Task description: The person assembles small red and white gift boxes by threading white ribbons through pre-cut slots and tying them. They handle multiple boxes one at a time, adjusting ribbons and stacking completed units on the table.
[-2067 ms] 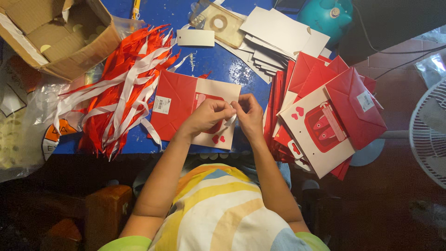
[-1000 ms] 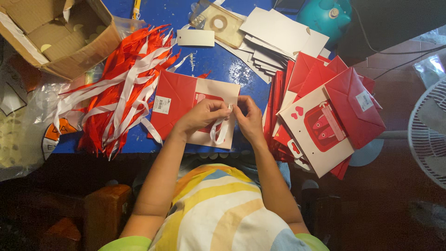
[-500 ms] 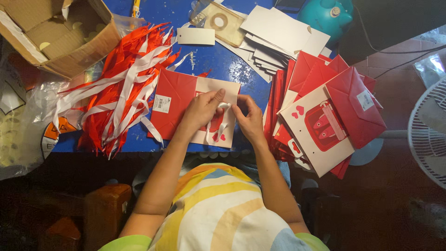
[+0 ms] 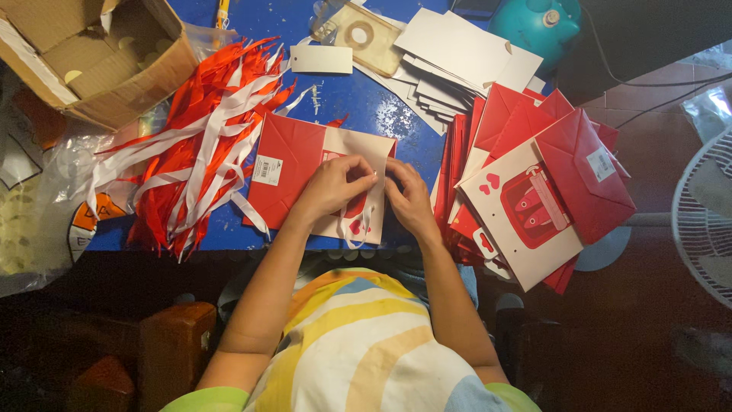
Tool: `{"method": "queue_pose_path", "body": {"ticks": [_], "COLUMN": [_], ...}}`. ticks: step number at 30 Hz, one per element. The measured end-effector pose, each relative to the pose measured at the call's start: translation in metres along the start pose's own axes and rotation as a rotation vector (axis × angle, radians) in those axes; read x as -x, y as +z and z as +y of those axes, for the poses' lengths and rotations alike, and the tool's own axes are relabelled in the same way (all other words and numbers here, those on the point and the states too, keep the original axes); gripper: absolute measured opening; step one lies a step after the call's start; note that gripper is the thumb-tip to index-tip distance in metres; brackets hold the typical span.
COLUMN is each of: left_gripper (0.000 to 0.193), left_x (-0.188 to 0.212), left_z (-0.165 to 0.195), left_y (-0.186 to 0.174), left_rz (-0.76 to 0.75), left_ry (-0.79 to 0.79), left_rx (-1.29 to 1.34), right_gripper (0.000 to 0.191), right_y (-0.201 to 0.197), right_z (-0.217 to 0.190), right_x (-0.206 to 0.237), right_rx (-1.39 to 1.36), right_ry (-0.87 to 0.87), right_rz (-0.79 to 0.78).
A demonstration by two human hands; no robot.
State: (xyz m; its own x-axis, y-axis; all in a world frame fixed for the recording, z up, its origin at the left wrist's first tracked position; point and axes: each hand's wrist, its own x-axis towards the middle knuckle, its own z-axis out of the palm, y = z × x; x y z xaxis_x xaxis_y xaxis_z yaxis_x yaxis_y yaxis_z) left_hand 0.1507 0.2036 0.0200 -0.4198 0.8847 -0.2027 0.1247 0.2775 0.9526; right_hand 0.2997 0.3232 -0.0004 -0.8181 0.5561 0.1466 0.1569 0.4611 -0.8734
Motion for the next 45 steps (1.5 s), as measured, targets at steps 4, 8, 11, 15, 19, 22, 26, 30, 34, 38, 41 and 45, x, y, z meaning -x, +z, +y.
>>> {"method": "queue_pose_path", "body": {"ticks": [4, 8, 11, 15, 19, 22, 26, 30, 34, 38, 41, 45], "left_gripper": [0.021, 0.022, 0.021, 0.022, 0.023, 0.023, 0.023, 0.023, 0.023, 0.024, 0.024, 0.022], "left_x": [0.0, 0.0, -0.003, -0.002, -0.002, -0.002, -0.001, -0.001, 0.0, 0.001, 0.0, 0.0], "left_z": [0.0, -0.001, -0.001, -0.001, 0.0, 0.001, 0.003, 0.004, 0.005, 0.004, 0.003, 0.003], "left_y": [-0.004, -0.004, -0.002, -0.001, -0.002, -0.002, 0.0, 0.0, 0.0, 0.001, 0.001, 0.001], "left_rz": [-0.046, -0.047, -0.002, 0.025, 0.017, 0.015, 0.027, 0.03, 0.032, 0.05, 0.063, 0.061], "left_ry": [-0.002, -0.026, 0.022, -0.032, -0.03, -0.024, -0.062, -0.069, -0.064, -0.061, -0.041, -0.07], "left_rx": [0.097, 0.112, 0.028, 0.018, 0.043, 0.032, 0.036, 0.037, 0.058, 0.085, 0.079, 0.129], "right_gripper": [0.028, 0.03, 0.031, 0.026, 0.021, 0.023, 0.016, 0.013, 0.011, 0.01, 0.01, 0.011], "right_y": [-0.002, -0.002, -0.002, 0.001, 0.006, 0.003, -0.005, -0.001, 0.0, 0.0, 0.002, 0.003], "right_z": [-0.003, -0.005, -0.004, -0.003, -0.007, -0.008, -0.008, -0.008, -0.008, -0.009, -0.009, -0.009], "right_x": [0.001, -0.003, -0.004, -0.008, -0.012, -0.013, -0.012, -0.011, -0.013, -0.014, -0.014, -0.015], "right_rx": [-0.009, -0.118, -0.231, -0.343, -0.35, -0.461, -0.532, -0.464, -0.435, -0.456, -0.43, -0.432], "right_ry": [0.132, 0.119, 0.095, 0.179, 0.187, 0.159, 0.222, 0.211, 0.22, 0.261, 0.289, 0.247], "right_rz": [-0.045, -0.081, -0.107, -0.099, -0.07, -0.075, -0.105, -0.079, -0.076, -0.071, -0.06, -0.054]}}
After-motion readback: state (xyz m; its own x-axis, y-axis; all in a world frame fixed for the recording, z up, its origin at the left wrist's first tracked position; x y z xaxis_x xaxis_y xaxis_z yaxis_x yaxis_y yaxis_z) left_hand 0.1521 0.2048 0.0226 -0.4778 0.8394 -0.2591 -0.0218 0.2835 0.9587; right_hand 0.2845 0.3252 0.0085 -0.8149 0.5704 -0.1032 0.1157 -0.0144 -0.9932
